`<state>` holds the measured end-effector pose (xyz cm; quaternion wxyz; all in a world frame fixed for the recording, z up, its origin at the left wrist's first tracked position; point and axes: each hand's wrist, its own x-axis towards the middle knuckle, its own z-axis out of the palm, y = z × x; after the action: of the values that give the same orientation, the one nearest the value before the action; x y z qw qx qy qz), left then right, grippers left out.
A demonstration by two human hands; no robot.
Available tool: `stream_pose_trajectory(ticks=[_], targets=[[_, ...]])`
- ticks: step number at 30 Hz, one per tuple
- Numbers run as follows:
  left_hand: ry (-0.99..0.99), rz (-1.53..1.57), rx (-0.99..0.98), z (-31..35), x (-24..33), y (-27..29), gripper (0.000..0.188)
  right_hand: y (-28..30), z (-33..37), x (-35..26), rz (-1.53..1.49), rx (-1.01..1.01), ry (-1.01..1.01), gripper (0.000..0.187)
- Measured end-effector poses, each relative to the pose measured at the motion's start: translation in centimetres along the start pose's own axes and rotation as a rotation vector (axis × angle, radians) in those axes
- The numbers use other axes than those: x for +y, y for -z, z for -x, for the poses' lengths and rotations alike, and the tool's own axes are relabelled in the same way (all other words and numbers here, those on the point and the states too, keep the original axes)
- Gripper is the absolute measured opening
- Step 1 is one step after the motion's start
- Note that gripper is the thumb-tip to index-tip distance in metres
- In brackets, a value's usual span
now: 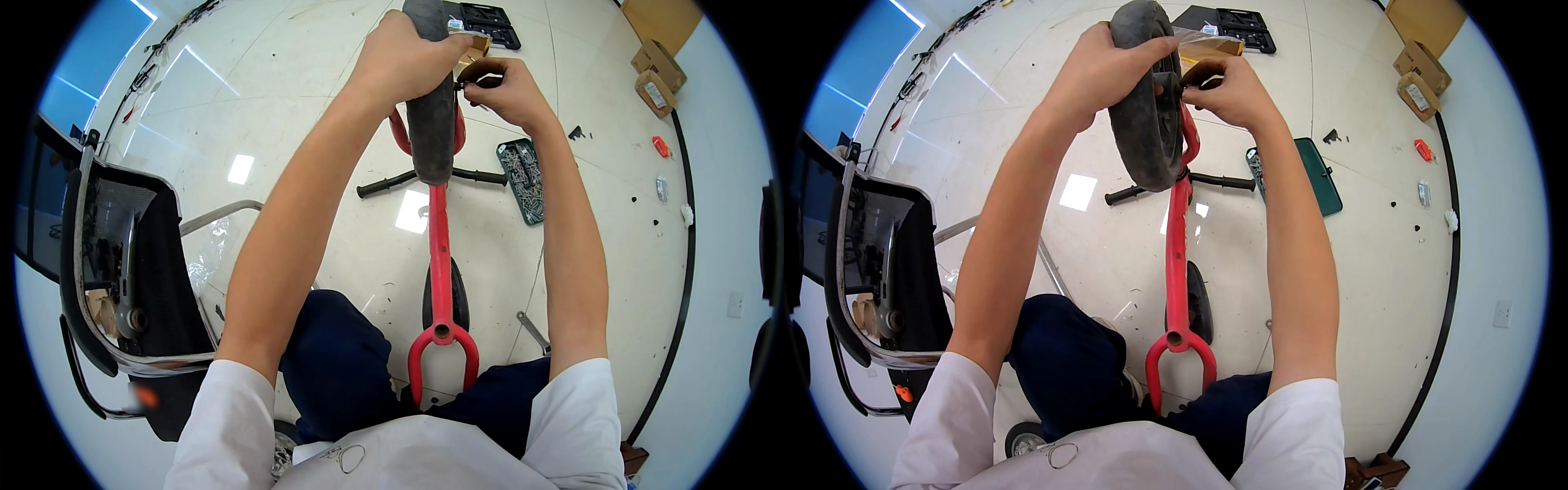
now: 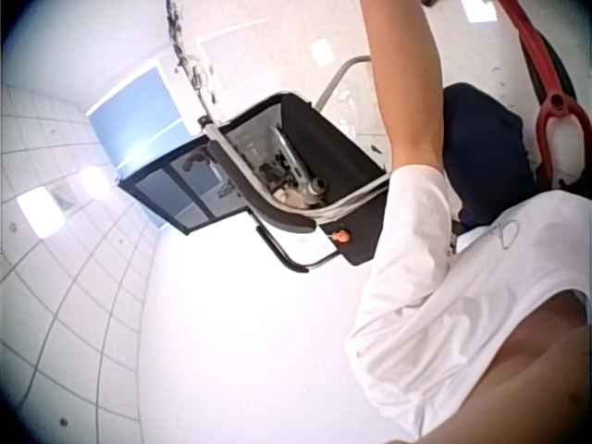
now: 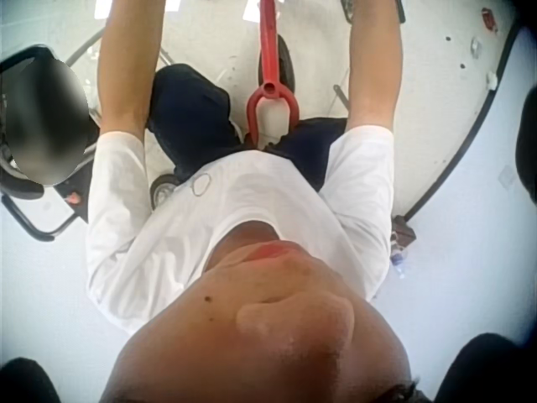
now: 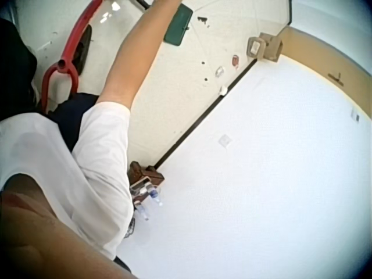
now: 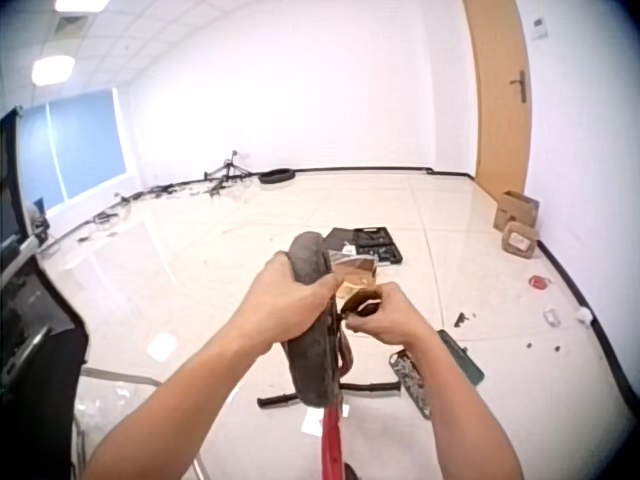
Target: The person assembles a pink scooter by attaching a wheel to the front fork. They insert the axle, add washers and nuts, and tighten them by hand. The person then places the scooter frame on the floor and sets the wheel aside.
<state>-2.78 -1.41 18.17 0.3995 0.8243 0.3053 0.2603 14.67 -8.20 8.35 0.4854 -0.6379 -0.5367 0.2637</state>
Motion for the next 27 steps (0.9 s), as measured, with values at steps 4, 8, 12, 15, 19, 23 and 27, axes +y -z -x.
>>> stream_pose_trajectory(ticks=[4, 8, 12, 15, 19, 23, 27], targets=[[-0.016, -0.055, 0.024, 0.1, 0.3, 0.0, 0.047, -0.1, -0.3, 0.7, -0.009, 0.005, 0.026, 0.024], [-0.029, -0.101, 0.05, 0.3, 0.6, 0.1, 0.047, -0.4, -0.6, 1.2, 0.008, 0.065, 0.072, 0.028], [-0.04, -0.157, 0.082, 0.4, 0.9, 0.3, 0.048, -1.5, -0.7, 0.1, 0.228, 0.133, 0.113, 0.028], [-0.043, -0.188, 0.098, 0.4, 1.1, 0.4, 0.049, -1.9, -0.6, 0.0, 0.182, 0.134, 0.099, 0.027], [0.007, -0.021, -0.05, 1.0, 2.1, 1.6, 0.049, -1.2, -0.3, 0.7, -0.045, 0.077, 0.01, 0.025], [0.013, -0.057, 0.024, 0.7, 1.7, 1.0, 0.046, -0.5, -0.1, 0.9, -0.128, 0.041, -0.012, 0.025], [0.018, -0.115, 0.114, 0.6, 1.5, 0.3, 0.045, -0.3, -0.1, 1.0, -0.07, 0.023, 0.027, 0.026]])
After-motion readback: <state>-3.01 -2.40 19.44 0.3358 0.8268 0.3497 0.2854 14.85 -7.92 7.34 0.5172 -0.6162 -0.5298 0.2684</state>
